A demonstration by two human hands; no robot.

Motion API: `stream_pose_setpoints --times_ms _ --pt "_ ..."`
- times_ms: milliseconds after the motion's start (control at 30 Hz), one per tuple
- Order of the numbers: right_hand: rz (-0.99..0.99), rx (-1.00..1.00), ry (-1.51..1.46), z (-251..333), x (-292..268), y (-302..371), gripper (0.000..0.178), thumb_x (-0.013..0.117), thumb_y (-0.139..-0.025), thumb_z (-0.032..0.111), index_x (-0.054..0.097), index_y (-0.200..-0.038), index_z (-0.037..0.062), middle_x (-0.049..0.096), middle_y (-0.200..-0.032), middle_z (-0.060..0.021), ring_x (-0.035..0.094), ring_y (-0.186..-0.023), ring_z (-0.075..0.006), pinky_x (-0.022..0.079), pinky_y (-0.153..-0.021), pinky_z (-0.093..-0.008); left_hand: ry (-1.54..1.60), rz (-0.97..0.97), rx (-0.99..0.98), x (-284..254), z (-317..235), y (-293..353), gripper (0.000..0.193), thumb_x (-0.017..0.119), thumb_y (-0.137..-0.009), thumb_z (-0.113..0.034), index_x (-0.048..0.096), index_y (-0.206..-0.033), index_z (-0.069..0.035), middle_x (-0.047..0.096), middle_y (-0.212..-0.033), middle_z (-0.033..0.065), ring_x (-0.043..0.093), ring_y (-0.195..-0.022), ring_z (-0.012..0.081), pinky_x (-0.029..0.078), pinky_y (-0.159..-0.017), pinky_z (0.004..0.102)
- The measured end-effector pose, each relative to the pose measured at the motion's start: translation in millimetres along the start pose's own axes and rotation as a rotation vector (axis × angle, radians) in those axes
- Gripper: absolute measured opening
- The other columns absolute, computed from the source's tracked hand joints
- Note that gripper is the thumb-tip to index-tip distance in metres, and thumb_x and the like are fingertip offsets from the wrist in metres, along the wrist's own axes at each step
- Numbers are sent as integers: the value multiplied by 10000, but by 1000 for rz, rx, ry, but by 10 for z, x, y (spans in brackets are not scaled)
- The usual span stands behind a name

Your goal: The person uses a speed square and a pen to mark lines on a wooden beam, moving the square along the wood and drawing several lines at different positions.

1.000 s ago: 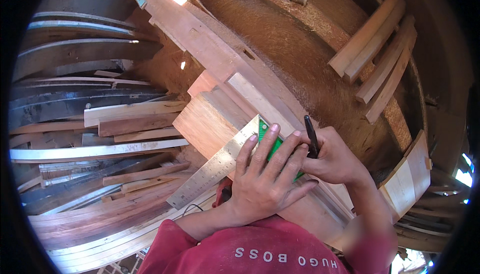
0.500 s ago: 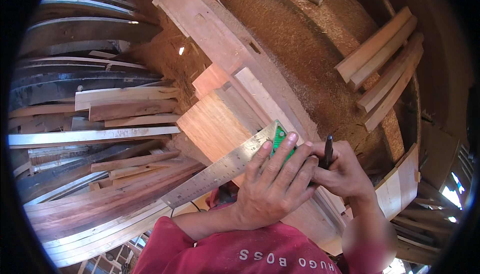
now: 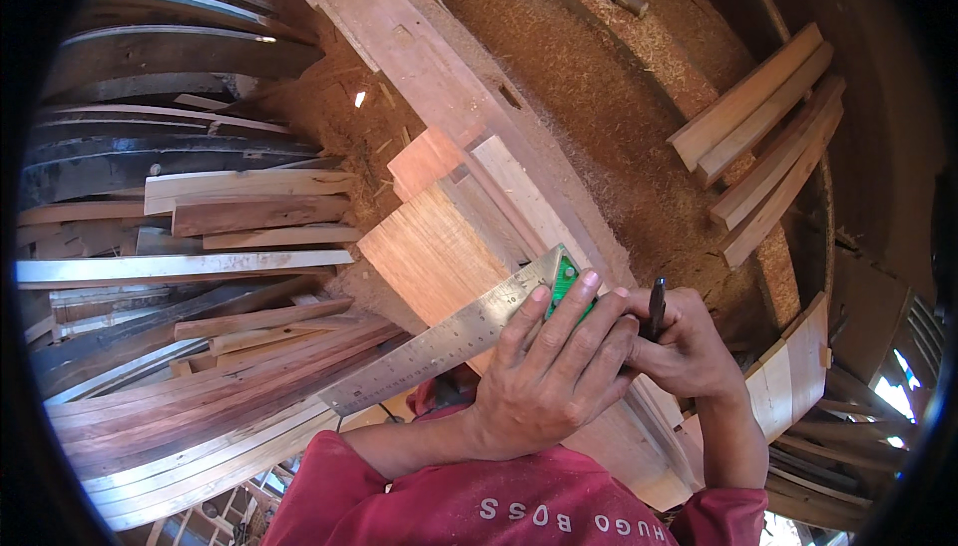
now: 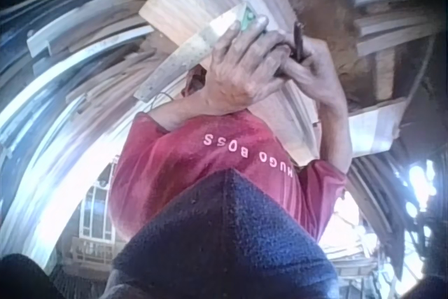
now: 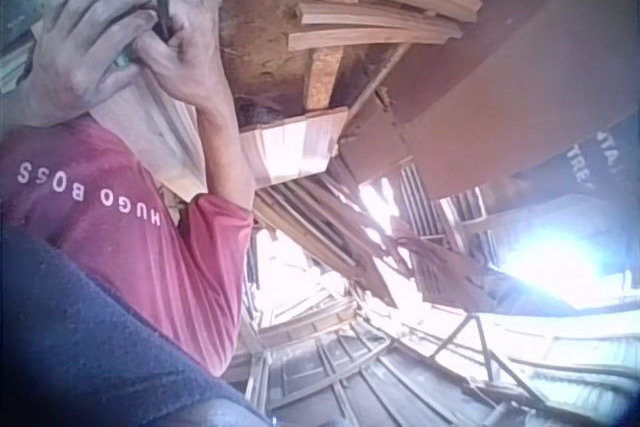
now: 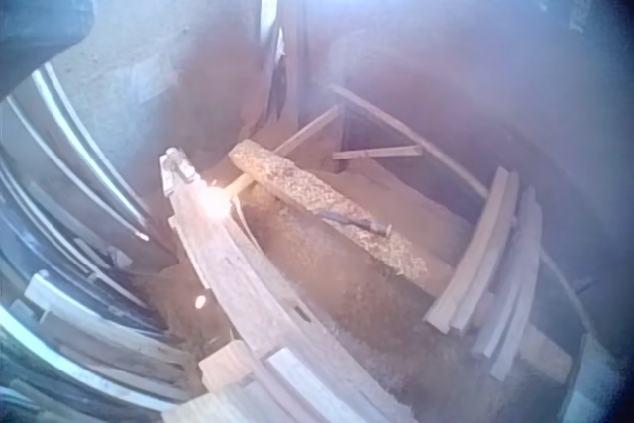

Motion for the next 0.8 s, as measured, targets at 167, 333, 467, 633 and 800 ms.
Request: stream_pose_setpoints --times_ms 167,333,467,633,800 --pt "-3 15 -27 -6 7 -7 184 727 -922 82 662 -1059 -23 608 -806 -20 536 -769 -56 478 -654 -278 0 5 -7 7 2 -5 512 825 -741 -408 721 -1163 -137 617 -1378 43 497 -1390 291 313 -1175 495" --pt "-24 -10 -25 -41 -1 -1 189 732 -915 89 664 -1057 -14 603 -787 -33 539 -754 -66 478 -646 -286 -7 2 -12 9 2 -6 500 818 -747 -406 722 -1159 -141 620 -1377 40 503 -1386 287 314 -1177 495" --pt "-8 26 36 -5 -11 -11 208 741 -897 103 662 -1055 -6 592 -766 -57 533 -723 -79 469 -631 -293 -16 8 -5 4 7 -5 492 816 -746 -408 722 -1152 -146 624 -1372 32 507 -1385 279 312 -1178 492" --pt "-20 35 76 -5 -18 -8 238 739 -881 89 661 -1085 -7 587 -762 -60 526 -702 -81 461 -614 -292 -19 2 -7 1 7 -3 486 813 -749 -415 722 -1145 -148 634 -1357 27 521 -1376 267 307 -1183 490" --pt "-61 -33 -3 -51 4 -5 303 736 -854 82 681 -1140 2 597 -763 6 542 -695 -71 460 -612 -279 -11 -4 4 10 -1 -3 463 801 -771 -422 724 -1138 -152 643 -1333 30 545 -1352 262 299 -1191 489"
Point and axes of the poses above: each hand's wrist, its own y-axis away from the middle knuckle, its own x-axis out of the palm, z = x × y, the point moved 5 cm from there along -y, towards the middle knuckle
